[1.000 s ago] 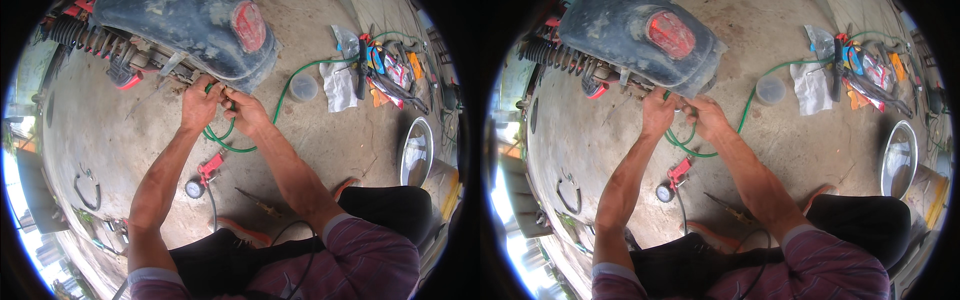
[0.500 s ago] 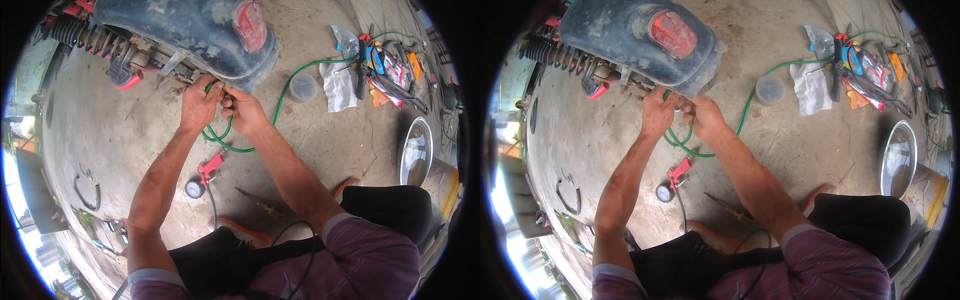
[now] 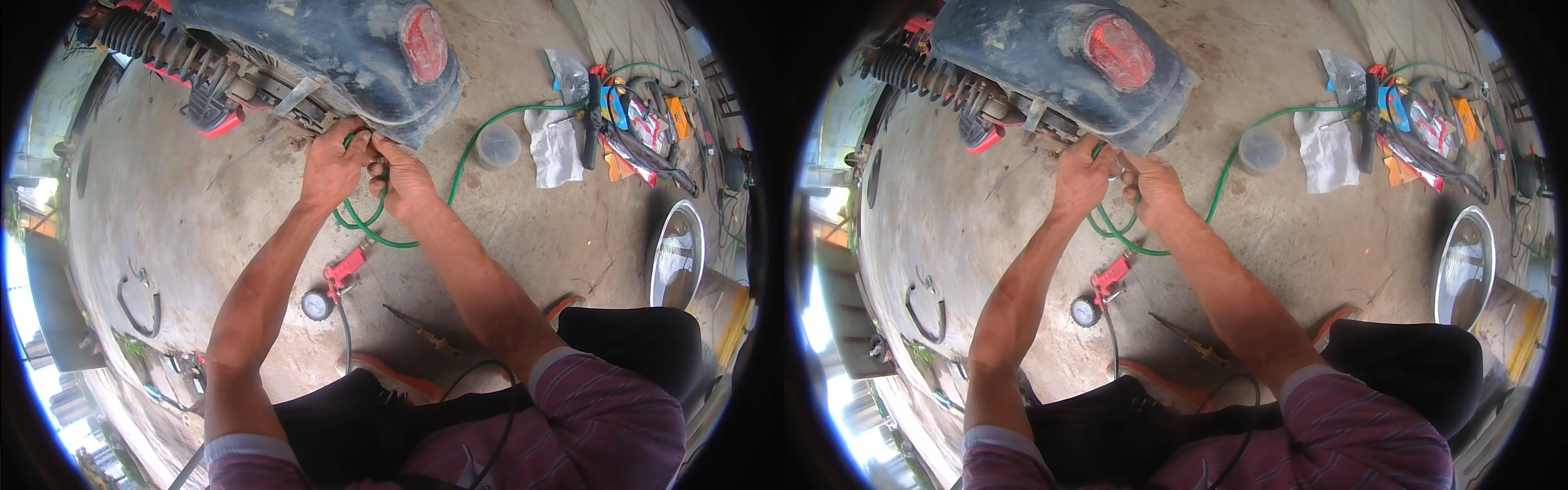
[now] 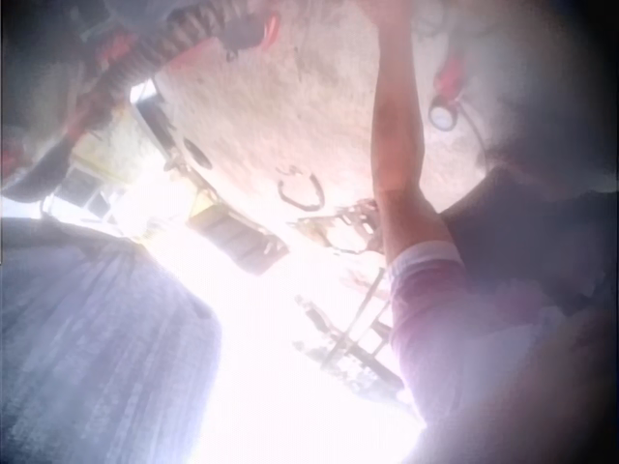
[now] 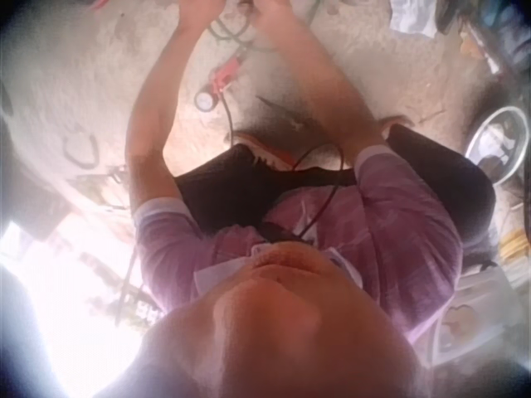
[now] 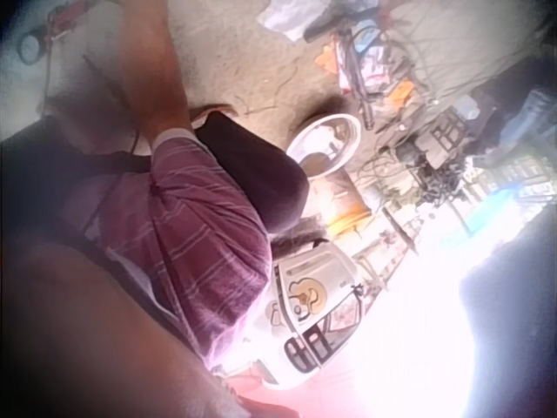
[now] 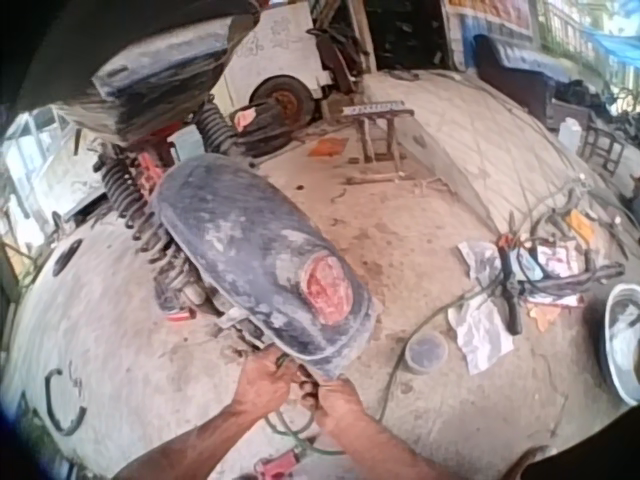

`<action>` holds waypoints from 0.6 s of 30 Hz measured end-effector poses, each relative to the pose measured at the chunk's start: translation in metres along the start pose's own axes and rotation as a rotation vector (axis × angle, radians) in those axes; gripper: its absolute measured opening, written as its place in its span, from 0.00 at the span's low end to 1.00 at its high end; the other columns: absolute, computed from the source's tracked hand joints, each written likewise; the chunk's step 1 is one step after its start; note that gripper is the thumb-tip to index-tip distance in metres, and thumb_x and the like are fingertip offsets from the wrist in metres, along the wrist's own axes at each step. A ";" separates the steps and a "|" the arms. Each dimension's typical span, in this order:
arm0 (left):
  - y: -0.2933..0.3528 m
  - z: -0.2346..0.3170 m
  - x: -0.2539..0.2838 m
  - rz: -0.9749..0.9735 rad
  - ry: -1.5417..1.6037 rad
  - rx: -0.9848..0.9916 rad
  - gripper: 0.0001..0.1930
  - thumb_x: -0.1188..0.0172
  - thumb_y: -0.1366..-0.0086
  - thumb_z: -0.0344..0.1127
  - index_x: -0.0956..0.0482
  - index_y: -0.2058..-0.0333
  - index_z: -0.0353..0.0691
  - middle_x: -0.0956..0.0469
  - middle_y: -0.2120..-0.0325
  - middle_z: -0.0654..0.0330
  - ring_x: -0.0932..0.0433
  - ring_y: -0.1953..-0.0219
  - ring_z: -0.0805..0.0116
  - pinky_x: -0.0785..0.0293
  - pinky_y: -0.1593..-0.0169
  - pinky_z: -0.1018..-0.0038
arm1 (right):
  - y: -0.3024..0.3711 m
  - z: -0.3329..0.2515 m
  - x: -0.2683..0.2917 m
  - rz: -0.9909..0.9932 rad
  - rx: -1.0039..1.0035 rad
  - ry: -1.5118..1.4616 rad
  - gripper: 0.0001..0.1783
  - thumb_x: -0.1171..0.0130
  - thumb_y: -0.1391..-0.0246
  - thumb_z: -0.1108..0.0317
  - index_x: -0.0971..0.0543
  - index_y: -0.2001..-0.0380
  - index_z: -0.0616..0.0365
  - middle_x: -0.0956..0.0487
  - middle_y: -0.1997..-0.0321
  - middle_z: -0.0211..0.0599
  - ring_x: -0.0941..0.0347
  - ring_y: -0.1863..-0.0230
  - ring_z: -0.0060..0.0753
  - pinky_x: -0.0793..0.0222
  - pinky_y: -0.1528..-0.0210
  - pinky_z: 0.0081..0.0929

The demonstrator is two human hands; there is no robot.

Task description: The person is working on a motorcycle engine, connecting a green hose to a valve and adjusting the connection. They are sitting on the floor in a workshop environment.

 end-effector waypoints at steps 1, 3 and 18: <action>0.001 -0.001 0.000 0.012 -0.014 -0.014 0.11 0.45 0.34 0.31 0.21 0.57 0.31 0.18 0.74 0.51 0.18 0.72 0.65 0.23 0.64 0.71 | 0.001 0.000 0.000 0.009 0.000 0.009 0.10 0.34 0.44 0.62 0.24 0.64 0.49 0.23 0.67 0.23 0.35 0.75 0.15 0.44 0.79 0.17; 0.001 -0.003 -0.001 0.034 -0.040 -0.041 0.12 0.45 0.34 0.31 0.21 0.56 0.31 0.18 0.74 0.50 0.18 0.72 0.65 0.23 0.64 0.71 | 0.001 0.000 0.001 0.010 -0.012 0.035 0.10 0.34 0.44 0.58 0.24 0.66 0.48 0.25 0.69 0.21 0.36 0.75 0.14 0.45 0.79 0.16; -0.001 -0.017 -0.003 0.039 0.011 0.021 0.13 0.45 0.35 0.32 0.21 0.56 0.29 0.18 0.74 0.50 0.19 0.74 0.65 0.24 0.66 0.70 | -0.004 -0.001 0.007 -0.037 -0.038 0.057 0.15 0.33 0.44 0.52 0.24 0.70 0.47 0.27 0.70 0.18 0.38 0.74 0.14 0.46 0.76 0.15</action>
Point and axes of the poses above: each hand's wrist, its own y-axis away from the middle knuckle, its own x-axis out of the back of the hand, z = x × y, the point moved 4 cm from there along -y, towards the middle knuckle
